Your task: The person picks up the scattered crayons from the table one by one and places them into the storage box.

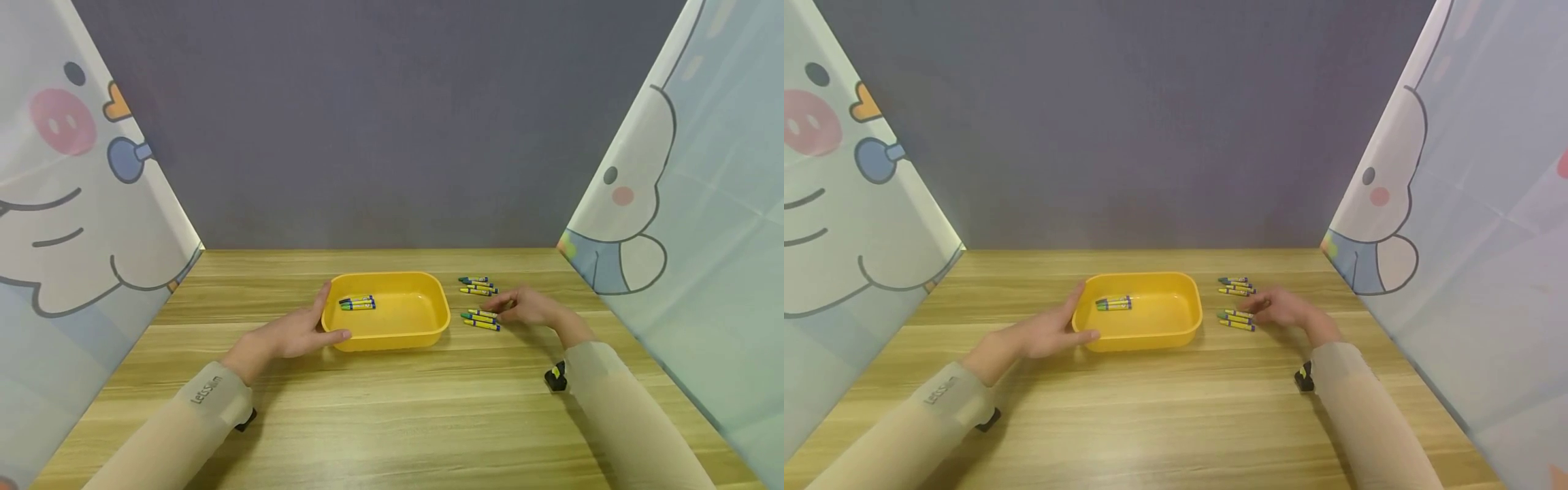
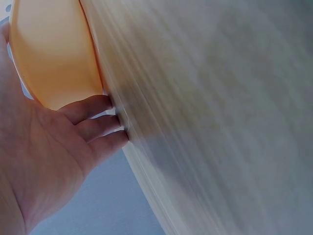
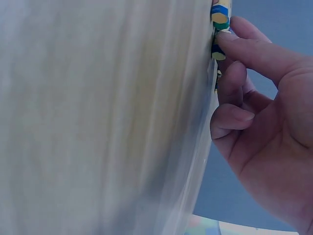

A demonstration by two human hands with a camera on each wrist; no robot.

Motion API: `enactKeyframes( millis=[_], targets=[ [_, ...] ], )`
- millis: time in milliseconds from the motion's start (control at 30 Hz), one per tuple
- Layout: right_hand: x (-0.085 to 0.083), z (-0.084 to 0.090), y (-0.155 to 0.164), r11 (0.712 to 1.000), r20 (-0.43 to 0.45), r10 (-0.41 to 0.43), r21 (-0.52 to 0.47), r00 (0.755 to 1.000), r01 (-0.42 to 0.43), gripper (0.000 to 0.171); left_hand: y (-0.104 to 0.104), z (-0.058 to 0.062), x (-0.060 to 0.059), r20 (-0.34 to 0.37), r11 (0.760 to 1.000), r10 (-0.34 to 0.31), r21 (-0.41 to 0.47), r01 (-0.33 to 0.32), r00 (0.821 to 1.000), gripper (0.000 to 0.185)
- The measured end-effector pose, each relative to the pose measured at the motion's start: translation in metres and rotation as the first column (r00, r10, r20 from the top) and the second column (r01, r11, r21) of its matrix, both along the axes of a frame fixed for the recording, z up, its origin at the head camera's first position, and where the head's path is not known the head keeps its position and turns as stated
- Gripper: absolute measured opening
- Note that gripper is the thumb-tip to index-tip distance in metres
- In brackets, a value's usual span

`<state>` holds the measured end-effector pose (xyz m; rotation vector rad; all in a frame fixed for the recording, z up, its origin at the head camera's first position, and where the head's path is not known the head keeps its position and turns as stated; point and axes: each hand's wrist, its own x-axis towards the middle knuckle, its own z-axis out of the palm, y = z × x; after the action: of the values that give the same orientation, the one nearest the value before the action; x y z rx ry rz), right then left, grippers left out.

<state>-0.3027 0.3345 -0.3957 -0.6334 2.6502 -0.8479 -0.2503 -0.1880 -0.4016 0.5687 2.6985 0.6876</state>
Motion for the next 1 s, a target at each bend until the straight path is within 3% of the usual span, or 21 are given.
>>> enactKeyframes(
  millis=[367, 600, 800, 1000],
  targets=[
    [0.001, -0.002, 0.003, 0.998, -0.025, -0.039, 0.040, 0.999, 0.040, 0.032, 0.001, -0.001, 0.001, 0.000, 1.000, 0.000, 0.003, 0.000, 1.000, 0.127],
    [0.002, 0.007, -0.007, 0.995, -0.088, -0.095, -0.043, 0.992, 0.092, 0.033, 0.001, 0.000, 0.002, 0.003, 1.000, 0.004, -0.001, -0.004, 1.000, 0.127],
    [-0.001, 0.023, -0.032, 0.995, -0.181, -0.092, -0.048, 0.979, 0.085, 0.032, 0.001, 0.002, 0.002, 0.005, 1.000, 0.008, -0.005, -0.008, 1.000, 0.126],
    [-0.002, 0.038, -0.071, 0.997, -0.219, -0.047, -0.076, 0.975, 0.031, 0.031, 0.000, 0.002, 0.003, 0.000, 1.000, 0.005, 0.002, -0.005, 1.000, 0.126]
  ],
)
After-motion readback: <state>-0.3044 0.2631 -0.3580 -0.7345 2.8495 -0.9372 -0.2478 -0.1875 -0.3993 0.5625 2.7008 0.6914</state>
